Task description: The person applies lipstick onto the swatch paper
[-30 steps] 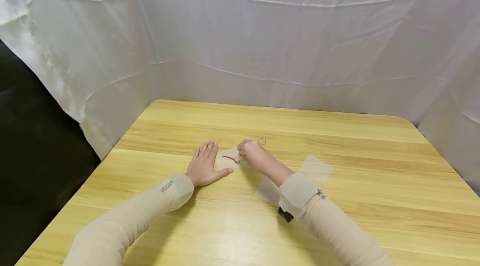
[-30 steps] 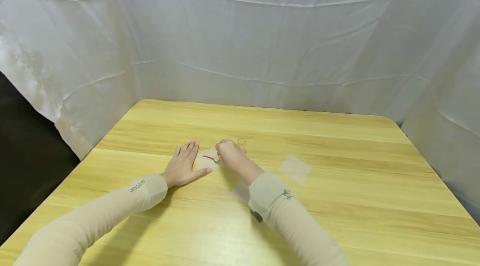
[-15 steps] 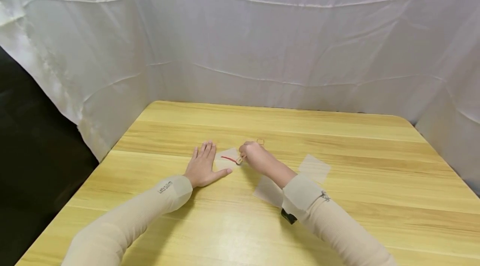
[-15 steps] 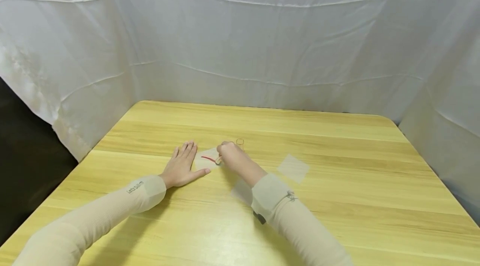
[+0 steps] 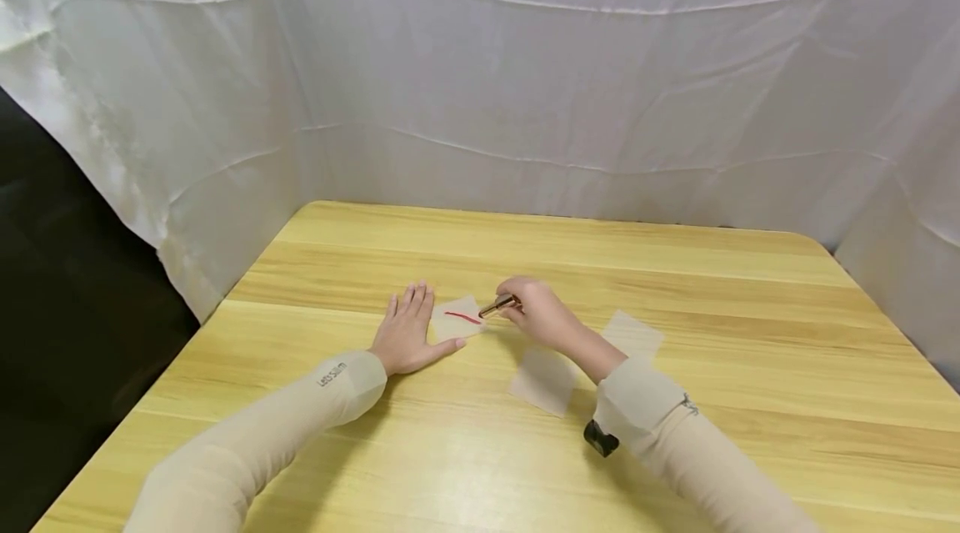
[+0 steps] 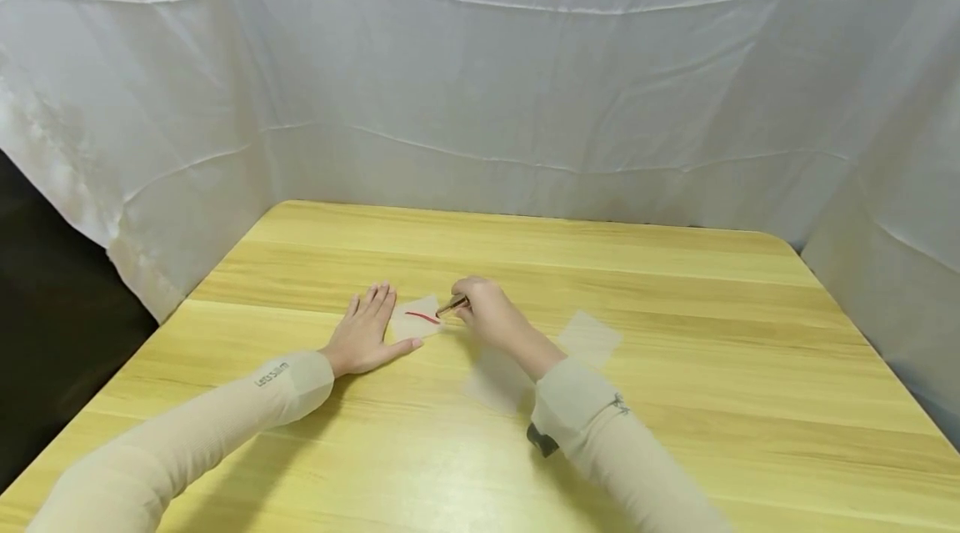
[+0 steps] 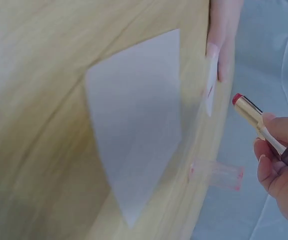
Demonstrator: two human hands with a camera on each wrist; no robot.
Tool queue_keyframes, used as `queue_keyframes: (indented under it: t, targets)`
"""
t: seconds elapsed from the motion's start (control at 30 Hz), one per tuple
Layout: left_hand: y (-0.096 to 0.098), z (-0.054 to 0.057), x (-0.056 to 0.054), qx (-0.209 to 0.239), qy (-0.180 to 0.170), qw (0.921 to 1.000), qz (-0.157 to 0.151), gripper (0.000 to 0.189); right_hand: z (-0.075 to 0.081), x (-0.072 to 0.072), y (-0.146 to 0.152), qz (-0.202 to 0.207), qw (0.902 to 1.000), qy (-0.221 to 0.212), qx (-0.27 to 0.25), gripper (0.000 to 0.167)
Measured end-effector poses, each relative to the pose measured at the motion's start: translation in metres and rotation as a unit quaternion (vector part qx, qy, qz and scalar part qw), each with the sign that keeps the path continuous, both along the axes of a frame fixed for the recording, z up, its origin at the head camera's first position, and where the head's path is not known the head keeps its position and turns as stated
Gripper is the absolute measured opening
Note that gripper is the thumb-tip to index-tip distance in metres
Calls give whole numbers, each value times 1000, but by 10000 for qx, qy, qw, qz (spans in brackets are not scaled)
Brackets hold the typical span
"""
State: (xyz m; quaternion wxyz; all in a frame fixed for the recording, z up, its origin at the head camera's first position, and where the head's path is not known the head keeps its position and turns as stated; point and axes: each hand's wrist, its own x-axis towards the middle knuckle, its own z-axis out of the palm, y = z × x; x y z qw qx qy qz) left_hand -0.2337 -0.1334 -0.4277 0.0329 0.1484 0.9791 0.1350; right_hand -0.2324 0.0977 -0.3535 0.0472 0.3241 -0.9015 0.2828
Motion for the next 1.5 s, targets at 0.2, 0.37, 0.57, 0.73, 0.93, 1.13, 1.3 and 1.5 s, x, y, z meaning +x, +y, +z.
queue_keyframes:
  t: [0.2,0.37,0.57,0.73,0.93,1.13,1.3,1.5]
  targets:
    - [2,1,-1,-3,-18,10000,-63,100,-6,0,10,-117,9997,-107,-161,15]
    - [5,1,-1,1,-3,9999,-127,99,-6,4,18,-181,9993,-82,-321,13]
    - [7,2,-1,44,-5,9998,-184,100,5,16,28,-329,9987,-245,-299,20]
    - [4,3,1,86,49,9997,-209,101,14,26,33,-421,9985,-212,-289,24]
    - [-3,5,6,101,459,9985,-295,101,20,33,37,-432,9986,-46,-302,25]
    - [-10,8,9,58,673,9965,-494,102,19,38,41,-395,9982,133,-436,25]
    - [-13,11,12,34,744,9952,-639,104,13,43,47,-414,9979,163,-465,25]
    - [-8,18,24,-98,833,9924,-903,106,7,52,55,-427,9973,321,-504,26]
